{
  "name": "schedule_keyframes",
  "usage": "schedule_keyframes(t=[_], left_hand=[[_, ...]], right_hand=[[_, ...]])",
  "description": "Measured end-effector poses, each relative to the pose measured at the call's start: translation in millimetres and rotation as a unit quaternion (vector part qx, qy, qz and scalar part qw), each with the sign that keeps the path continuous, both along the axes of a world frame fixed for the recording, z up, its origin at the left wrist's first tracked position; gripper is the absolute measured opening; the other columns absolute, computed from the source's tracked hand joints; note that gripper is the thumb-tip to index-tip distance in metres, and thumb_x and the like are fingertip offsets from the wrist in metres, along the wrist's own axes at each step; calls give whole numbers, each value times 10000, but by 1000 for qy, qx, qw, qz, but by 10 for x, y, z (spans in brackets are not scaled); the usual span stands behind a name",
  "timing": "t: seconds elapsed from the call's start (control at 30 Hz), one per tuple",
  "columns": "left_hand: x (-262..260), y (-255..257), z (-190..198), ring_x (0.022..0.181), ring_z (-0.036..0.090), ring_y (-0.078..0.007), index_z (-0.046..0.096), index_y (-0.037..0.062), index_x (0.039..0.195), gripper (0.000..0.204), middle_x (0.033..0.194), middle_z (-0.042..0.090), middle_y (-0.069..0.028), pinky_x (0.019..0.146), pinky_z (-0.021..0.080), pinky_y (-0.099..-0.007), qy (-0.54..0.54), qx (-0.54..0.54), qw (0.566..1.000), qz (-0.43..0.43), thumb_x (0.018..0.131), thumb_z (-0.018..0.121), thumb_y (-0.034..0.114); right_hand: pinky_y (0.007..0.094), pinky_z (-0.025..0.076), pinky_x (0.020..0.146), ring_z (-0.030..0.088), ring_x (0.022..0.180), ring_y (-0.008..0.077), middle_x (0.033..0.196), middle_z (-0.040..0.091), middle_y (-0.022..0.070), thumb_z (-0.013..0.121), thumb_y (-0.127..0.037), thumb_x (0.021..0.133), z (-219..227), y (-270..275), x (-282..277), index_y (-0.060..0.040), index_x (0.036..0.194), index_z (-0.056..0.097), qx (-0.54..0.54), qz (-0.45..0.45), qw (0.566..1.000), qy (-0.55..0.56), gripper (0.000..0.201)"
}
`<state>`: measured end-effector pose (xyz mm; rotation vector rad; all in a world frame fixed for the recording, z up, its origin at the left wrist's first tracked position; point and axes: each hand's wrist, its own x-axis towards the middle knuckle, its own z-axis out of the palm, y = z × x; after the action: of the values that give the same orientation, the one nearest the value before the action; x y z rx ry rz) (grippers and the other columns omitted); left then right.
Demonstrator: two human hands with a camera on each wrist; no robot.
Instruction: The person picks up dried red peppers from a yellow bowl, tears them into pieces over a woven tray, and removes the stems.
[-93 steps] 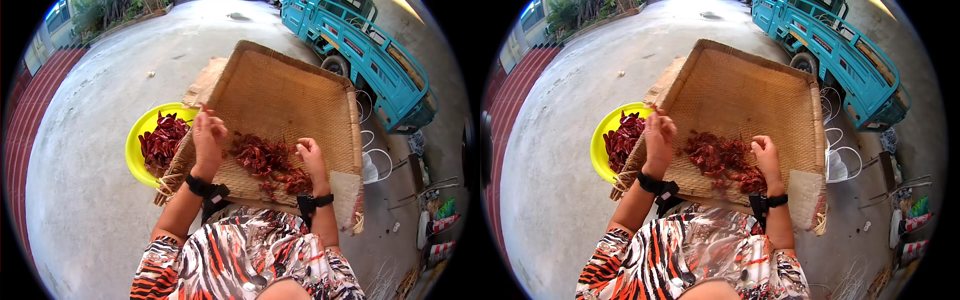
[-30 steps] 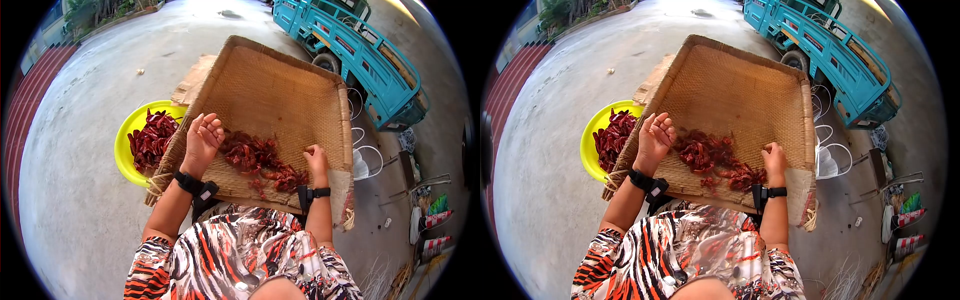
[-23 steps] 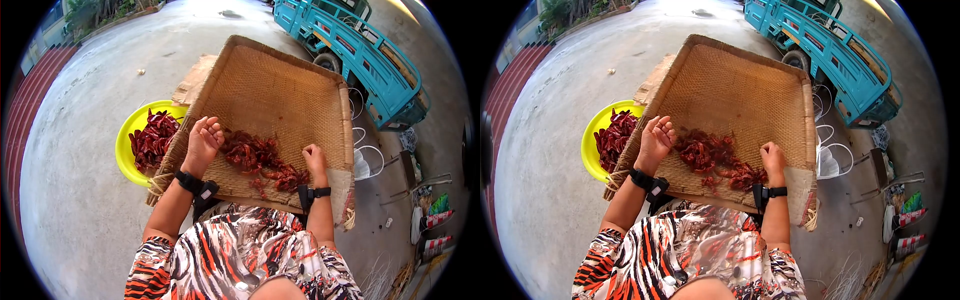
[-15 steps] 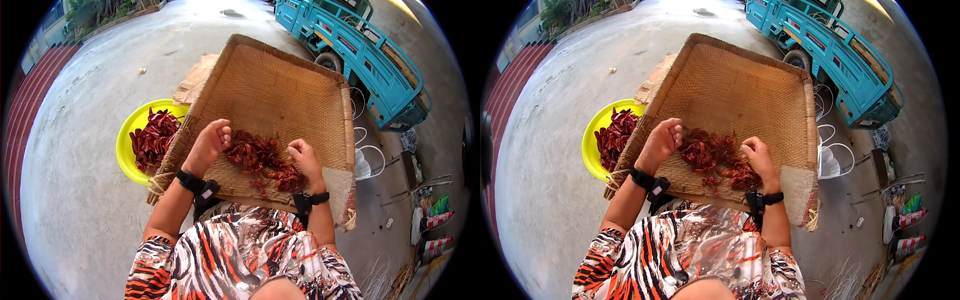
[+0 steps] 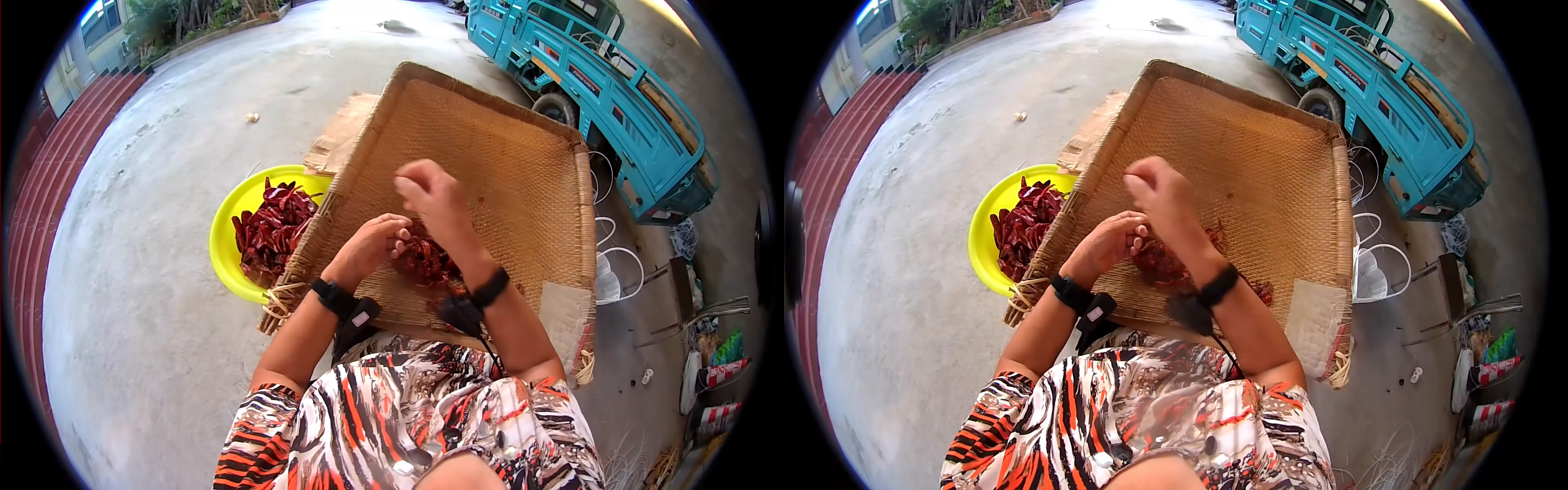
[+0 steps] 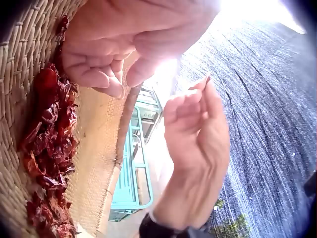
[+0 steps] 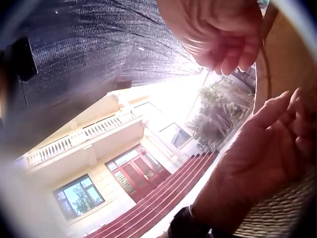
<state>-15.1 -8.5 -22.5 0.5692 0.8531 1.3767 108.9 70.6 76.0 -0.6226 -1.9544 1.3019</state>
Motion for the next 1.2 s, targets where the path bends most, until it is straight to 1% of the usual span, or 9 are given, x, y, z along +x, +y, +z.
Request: schedule_keyframes(t=[0.17,0.2,0.3,0.4,0.6,0.7,0.9,1.1,1.2], left_hand=[[-4,88,-206,708,545,-62,584,122,1037,103,872,590,31,601,441,-205,89,110,990,-13,948,552,164],[-39,45,-244,700,537,-57,585,123,1040,106,853,581,30,599,434,-203,402,227,887,28,948,556,167],[76,-16,19,704,554,-61,591,105,1054,134,861,597,13,594,438,-208,19,35,999,4,948,583,186],[60,-1,-57,701,575,-88,600,96,1080,157,850,619,9,603,453,-221,46,-13,999,17,965,590,202],[68,7,-47,685,568,-73,598,87,1077,177,845,613,9,615,454,-217,69,-20,997,11,955,605,215],[61,8,-45,687,569,-77,599,83,1084,178,837,615,10,622,458,-220,80,-21,997,12,958,604,209],[77,0,-15,697,577,-74,596,89,1092,180,846,621,17,639,461,-217,110,-29,993,1,964,600,215],[111,-5,23,712,589,-70,598,98,1100,188,859,627,20,647,465,-214,127,-9,992,-23,969,607,233],[131,1,21,716,591,-66,599,102,1106,196,863,630,20,649,465,-213,141,-11,990,-29,971,608,245]], right_hand=[[267,537,737,654,865,127,1121,655,91,617,-118,929,-44,-219,-426,-33,1277,575,31,151,988,3,361],[274,535,738,652,860,131,1136,641,83,611,-107,924,-114,-216,-396,-32,1235,603,45,142,989,-6,321],[271,532,738,649,848,128,1085,642,68,614,-93,912,-275,-127,-87,-31,1177,635,122,76,989,-41,273],[367,522,797,651,902,252,1076,641,142,641,-114,865,-462,160,334,-53,1077,669,122,-53,989,-69,222],[440,495,876,619,1014,336,1109,631,157,705,-216,837,-893,660,1148,-73,1136,630,171,-274,883,-341,339],[437,496,869,620,1025,324,1115,635,154,722,-264,826,-983,666,1268,-80,1151,627,135,-243,865,-417,385],[427,512,826,651,939,313,992,675,138,736,-245,816,-1088,624,1121,-54,1208,595,45,-185,915,-357,459],[349,526,719,641,808,207,914,660,93,717,-130,825,-1184,631,1210,-9,1223,564,-24,-148,958,-246,442],[271,508,661,609,767,115,909,647,44,689,-112,864,-1086,594,1236,-7,1147,586,-191,-88,972,-103,319]])
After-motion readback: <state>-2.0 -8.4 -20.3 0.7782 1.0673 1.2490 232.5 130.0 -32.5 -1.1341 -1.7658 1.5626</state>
